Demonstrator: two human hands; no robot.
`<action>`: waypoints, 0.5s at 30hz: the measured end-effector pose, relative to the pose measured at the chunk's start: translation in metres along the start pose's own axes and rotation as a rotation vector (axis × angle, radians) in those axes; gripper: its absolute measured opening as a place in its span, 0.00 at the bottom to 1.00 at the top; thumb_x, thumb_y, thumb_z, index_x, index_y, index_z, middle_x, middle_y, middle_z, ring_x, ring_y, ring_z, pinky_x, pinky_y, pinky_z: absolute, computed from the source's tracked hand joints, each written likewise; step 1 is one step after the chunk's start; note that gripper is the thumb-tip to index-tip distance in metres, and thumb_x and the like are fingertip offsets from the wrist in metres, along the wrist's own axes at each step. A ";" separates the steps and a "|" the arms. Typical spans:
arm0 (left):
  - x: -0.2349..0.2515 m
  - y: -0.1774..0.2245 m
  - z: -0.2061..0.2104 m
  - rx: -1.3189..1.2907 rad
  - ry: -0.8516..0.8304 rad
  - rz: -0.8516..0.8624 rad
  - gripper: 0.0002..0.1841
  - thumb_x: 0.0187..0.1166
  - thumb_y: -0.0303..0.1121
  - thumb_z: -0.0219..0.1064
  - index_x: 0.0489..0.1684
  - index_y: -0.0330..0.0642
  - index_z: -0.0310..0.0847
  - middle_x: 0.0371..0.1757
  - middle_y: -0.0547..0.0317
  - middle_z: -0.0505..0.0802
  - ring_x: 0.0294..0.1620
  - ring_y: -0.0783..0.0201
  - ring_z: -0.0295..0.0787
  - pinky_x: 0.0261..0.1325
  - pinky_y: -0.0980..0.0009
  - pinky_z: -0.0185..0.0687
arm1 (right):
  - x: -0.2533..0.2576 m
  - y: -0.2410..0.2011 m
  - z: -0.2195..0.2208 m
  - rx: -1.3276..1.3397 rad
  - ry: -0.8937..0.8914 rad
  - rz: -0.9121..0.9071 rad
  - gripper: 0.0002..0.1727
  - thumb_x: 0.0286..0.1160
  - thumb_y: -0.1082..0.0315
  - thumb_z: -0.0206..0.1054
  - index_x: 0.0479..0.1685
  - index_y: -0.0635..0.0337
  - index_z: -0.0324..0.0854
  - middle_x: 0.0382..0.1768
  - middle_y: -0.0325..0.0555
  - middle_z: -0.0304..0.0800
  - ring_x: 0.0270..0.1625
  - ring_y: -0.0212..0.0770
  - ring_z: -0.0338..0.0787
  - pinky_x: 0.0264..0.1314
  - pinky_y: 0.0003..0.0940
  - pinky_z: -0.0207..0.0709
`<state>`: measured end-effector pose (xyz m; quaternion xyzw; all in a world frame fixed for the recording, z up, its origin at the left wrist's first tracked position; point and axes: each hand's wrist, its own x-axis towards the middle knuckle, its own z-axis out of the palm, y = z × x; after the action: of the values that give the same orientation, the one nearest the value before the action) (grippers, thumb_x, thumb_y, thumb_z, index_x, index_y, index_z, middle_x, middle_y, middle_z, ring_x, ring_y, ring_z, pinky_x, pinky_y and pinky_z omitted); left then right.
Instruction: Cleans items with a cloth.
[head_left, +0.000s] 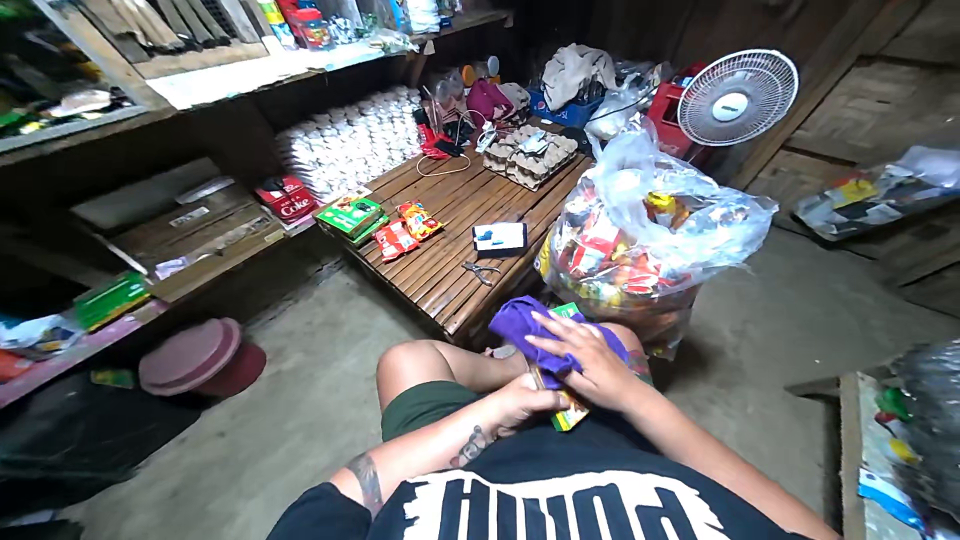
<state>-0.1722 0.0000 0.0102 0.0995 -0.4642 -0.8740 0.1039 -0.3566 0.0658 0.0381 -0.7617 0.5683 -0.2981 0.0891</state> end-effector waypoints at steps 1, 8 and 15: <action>0.001 -0.001 -0.002 -0.005 -0.023 -0.005 0.11 0.72 0.23 0.65 0.49 0.43 0.83 0.43 0.66 0.96 0.46 0.72 0.92 0.56 0.70 0.88 | 0.002 0.004 -0.001 -0.024 0.002 0.077 0.27 0.83 0.53 0.52 0.81 0.35 0.77 0.88 0.40 0.68 0.90 0.55 0.65 0.80 0.70 0.62; -0.002 -0.002 -0.003 0.010 -0.004 -0.006 0.11 0.72 0.22 0.65 0.50 0.43 0.83 0.43 0.67 0.95 0.46 0.74 0.92 0.57 0.71 0.87 | 0.002 -0.008 0.003 -0.063 -0.024 0.078 0.29 0.84 0.51 0.51 0.85 0.38 0.72 0.89 0.44 0.65 0.91 0.58 0.62 0.83 0.70 0.59; -0.005 0.001 0.001 0.021 0.122 -0.041 0.13 0.73 0.17 0.63 0.48 0.46 0.83 0.43 0.71 0.95 0.47 0.76 0.90 0.59 0.74 0.85 | 0.002 -0.009 0.008 0.037 -0.056 -0.075 0.26 0.85 0.51 0.50 0.78 0.30 0.79 0.89 0.40 0.66 0.92 0.57 0.60 0.83 0.71 0.57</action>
<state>-0.1675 0.0018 0.0123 0.1632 -0.4639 -0.8633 0.1130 -0.3444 0.0656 0.0362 -0.7888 0.5310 -0.2904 0.1075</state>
